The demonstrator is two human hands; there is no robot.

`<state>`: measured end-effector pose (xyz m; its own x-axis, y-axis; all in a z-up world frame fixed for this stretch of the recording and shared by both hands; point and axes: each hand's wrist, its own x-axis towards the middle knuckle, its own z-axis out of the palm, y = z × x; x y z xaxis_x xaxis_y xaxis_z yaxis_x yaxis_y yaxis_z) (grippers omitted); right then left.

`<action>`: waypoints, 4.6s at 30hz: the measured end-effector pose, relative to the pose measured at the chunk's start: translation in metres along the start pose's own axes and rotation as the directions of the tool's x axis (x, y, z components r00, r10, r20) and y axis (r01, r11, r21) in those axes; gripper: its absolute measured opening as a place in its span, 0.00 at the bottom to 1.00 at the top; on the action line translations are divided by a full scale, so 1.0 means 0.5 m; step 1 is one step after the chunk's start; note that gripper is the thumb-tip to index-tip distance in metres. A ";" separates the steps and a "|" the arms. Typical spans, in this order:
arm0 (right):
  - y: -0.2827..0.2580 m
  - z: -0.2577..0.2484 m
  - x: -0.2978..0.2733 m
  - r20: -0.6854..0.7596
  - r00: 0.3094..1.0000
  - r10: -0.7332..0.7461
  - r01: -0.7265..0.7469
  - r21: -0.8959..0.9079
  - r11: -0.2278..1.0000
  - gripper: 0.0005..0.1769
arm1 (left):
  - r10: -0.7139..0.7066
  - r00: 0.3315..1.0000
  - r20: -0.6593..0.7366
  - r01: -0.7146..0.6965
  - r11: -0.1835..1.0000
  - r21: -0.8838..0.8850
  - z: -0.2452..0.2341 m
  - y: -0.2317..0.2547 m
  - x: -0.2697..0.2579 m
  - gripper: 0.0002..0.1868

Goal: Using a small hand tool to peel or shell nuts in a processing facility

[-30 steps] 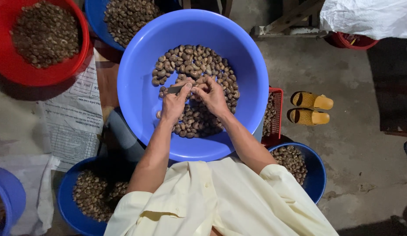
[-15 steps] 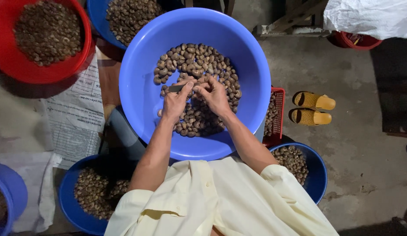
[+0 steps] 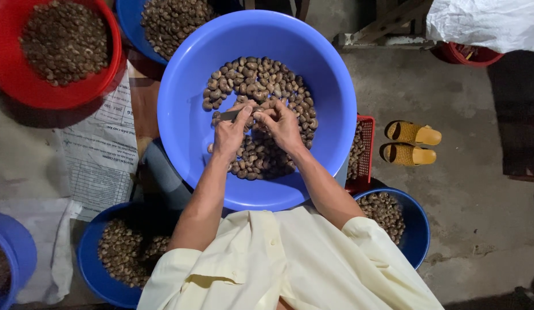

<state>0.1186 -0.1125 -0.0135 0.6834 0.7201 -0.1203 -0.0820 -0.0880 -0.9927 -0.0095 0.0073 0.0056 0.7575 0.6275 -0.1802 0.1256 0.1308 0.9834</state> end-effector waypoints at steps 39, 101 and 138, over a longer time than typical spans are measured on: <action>-0.031 0.000 -0.003 0.064 0.996 -0.061 0.071 -0.172 0.983 0.17 | 0.230 0.968 -0.101 -0.212 0.963 0.164 0.015 -0.037 0.021 0.09; -0.198 -0.185 -0.191 -0.437 0.899 0.022 -0.030 -0.012 0.999 0.18 | 0.073 0.965 -0.251 -0.074 0.997 0.007 -0.001 -0.021 0.016 0.14; -0.070 0.048 -0.046 0.589 0.789 -0.174 0.591 -0.651 0.476 0.25 | 0.244 0.900 -0.361 -0.258 0.966 0.010 -0.001 -0.070 0.041 0.18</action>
<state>0.0884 -0.1097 0.0241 0.1264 0.9890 0.0773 0.8373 -0.0645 -0.5429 0.0011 0.0159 -0.0327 0.4816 0.8736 0.0701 -0.0674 -0.0428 0.9968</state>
